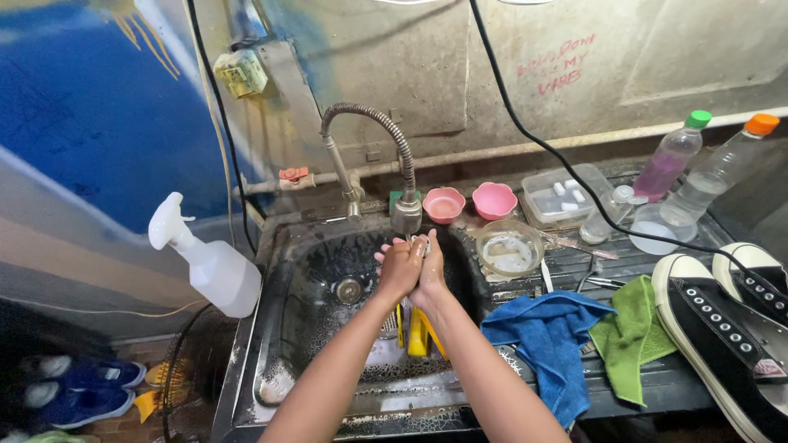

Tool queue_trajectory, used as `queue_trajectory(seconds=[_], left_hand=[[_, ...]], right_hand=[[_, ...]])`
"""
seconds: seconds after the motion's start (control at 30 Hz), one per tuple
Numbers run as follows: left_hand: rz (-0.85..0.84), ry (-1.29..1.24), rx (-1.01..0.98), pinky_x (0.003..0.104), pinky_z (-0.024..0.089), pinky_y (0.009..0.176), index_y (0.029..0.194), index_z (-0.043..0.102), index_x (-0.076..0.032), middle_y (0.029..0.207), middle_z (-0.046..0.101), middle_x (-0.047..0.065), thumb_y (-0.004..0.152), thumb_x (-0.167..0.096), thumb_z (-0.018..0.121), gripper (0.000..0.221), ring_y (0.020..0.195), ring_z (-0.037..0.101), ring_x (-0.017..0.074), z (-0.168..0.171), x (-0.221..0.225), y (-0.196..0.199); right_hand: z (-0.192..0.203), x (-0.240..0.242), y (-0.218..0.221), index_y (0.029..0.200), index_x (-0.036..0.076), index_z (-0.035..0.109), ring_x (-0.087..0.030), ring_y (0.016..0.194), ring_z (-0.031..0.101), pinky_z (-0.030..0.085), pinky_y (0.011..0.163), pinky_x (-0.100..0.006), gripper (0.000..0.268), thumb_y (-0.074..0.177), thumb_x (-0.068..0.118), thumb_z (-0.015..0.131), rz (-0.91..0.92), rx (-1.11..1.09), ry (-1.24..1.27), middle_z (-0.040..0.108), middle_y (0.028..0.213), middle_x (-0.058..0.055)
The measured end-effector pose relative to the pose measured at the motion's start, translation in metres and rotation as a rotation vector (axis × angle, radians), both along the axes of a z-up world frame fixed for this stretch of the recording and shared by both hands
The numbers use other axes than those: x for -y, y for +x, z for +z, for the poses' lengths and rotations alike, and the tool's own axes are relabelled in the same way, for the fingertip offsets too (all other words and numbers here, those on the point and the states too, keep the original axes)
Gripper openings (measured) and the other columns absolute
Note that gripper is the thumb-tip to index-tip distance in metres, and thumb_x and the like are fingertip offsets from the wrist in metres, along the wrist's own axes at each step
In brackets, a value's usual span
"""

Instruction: Washing hands with soap and water in a sink

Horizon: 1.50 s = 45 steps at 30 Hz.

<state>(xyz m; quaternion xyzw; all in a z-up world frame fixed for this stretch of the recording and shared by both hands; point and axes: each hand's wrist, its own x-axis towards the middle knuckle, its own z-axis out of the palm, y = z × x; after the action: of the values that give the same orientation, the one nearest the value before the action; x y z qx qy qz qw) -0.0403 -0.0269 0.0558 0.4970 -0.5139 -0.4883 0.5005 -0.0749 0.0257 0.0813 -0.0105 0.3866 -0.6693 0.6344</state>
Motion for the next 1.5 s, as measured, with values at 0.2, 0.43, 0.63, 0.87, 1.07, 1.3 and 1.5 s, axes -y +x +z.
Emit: queue_trajectory(seconds=[0.2,0.43,0.63,0.87,1.07,1.3,1.5], left_hand=[[0.002,-0.065,0.135,0.032,0.038,0.068,0.096,0.045,-0.015,0.091,0.057,0.007,0.079,-0.051,0.032,0.042,0.082,0.055,0.0219,-0.002,0.007,0.015],[0.034,-0.144,0.25,0.034,0.037,0.071,0.096,0.047,-0.015,0.091,0.056,0.006,0.079,-0.049,0.035,0.039,0.084,0.053,0.0225,-0.017,-0.009,0.005],[0.012,-0.212,0.384,0.036,0.036,0.074,0.096,0.049,-0.016,0.091,0.055,0.005,0.078,-0.046,0.038,0.037,0.087,0.051,0.023,-0.037,-0.026,-0.005],[0.016,-0.285,0.535,0.039,0.035,0.077,0.096,0.052,-0.016,0.092,0.054,0.004,0.078,-0.042,0.041,0.034,0.09,0.049,0.0236,-0.04,-0.018,0.0],[0.027,-0.344,0.658,0.041,0.033,0.08,0.096,0.055,-0.017,0.092,0.052,0.004,0.077,-0.04,0.044,0.032,0.092,0.047,0.0241,-0.033,-0.001,-0.007],[0.02,-0.436,0.8,0.044,0.032,0.083,0.096,0.058,-0.017,0.092,0.051,0.003,0.077,-0.036,0.047,0.029,0.096,0.045,0.0248,-0.033,0.011,0.0],[0.008,0.194,0.017,0.026,0.038,0.062,0.072,0.057,-0.009,0.071,0.052,0.004,0.079,-0.035,0.038,0.033,0.07,0.047,0.0189,-0.051,0.02,-0.006]], right_hand=[[0.035,-0.015,-0.002,0.12,0.009,0.044,-0.026,0.112,0.045,0.036,0.094,-0.038,0.075,0.071,0.066,0.041,0.037,-0.178,0.075,0.047,0.121,-0.012],[-0.072,0.04,-0.011,0.059,0.013,0.051,-0.013,0.058,0.046,0.037,0.059,-0.027,0.036,0.082,0.041,0.047,-0.193,-0.716,-0.035,0.049,0.056,0.001],[-0.076,0.04,-0.034,0.084,0.006,0.055,-0.034,0.086,0.047,0.035,0.079,-0.039,0.023,0.086,0.017,0.035,-0.204,-1.386,-0.318,0.053,0.083,-0.018],[-0.035,0.017,-0.022,0.09,0.014,0.067,-0.025,0.097,0.055,0.037,0.087,-0.034,0.06,0.085,0.051,0.021,0.109,-0.804,-0.09,0.065,0.088,-0.007],[-0.019,0.012,-0.013,0.102,0.006,0.061,-0.024,0.084,0.058,0.045,0.079,-0.034,0.064,0.076,0.06,0.038,0.049,-0.101,-0.111,0.062,0.091,-0.012],[-0.02,0.012,-0.016,0.124,0.009,0.04,-0.026,0.108,0.047,0.04,0.09,-0.037,0.074,0.074,0.063,0.046,-0.073,-0.148,0.044,0.045,0.122,-0.012],[-0.033,0.01,-0.013,0.101,-0.006,0.056,-0.03,0.103,0.048,0.034,0.091,-0.04,0.072,0.076,0.06,0.044,-0.123,-0.454,0.133,0.054,0.104,-0.023]])
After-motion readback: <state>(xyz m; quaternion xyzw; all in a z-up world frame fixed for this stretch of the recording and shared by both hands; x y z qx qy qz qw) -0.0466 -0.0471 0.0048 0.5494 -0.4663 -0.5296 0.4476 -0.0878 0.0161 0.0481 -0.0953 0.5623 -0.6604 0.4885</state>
